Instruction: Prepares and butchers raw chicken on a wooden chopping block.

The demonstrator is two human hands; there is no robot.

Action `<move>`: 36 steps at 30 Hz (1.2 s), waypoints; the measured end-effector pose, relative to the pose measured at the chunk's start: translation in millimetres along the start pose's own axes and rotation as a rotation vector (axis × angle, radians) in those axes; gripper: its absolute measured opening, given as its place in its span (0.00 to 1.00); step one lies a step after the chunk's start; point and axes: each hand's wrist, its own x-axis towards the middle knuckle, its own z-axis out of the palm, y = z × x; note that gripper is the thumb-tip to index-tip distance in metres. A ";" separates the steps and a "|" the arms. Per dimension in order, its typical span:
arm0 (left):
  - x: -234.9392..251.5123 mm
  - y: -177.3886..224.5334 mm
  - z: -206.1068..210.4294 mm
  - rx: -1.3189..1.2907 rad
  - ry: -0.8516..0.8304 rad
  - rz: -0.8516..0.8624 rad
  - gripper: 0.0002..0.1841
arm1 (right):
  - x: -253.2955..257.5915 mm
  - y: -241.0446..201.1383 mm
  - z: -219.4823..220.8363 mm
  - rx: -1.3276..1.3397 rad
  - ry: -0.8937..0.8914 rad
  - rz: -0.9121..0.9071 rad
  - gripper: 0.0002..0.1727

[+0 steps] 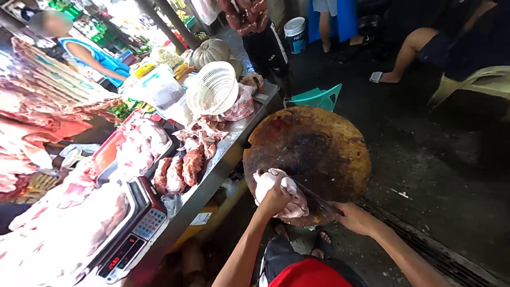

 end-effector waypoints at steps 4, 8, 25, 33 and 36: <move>-2.1 8.4 20.4 0.088 -0.011 0.100 0.38 | -7.8 -9.4 15.7 -0.003 -0.036 0.061 0.29; 0.1 -1.8 36.4 0.230 -0.151 0.181 0.24 | -9.6 -13.9 32.9 0.019 -0.012 0.092 0.30; -86.0 -53.7 -71.3 -1.154 0.036 0.272 0.31 | -45.3 -14.7 136.7 0.406 0.735 0.237 0.24; -58.2 -129.2 -55.4 -1.129 -0.061 0.121 0.32 | -7.0 -104.6 125.9 0.077 0.443 0.251 0.23; -64.8 -128.2 -51.9 -1.167 0.000 0.117 0.32 | 12.3 -106.4 130.1 -0.022 0.369 0.330 0.22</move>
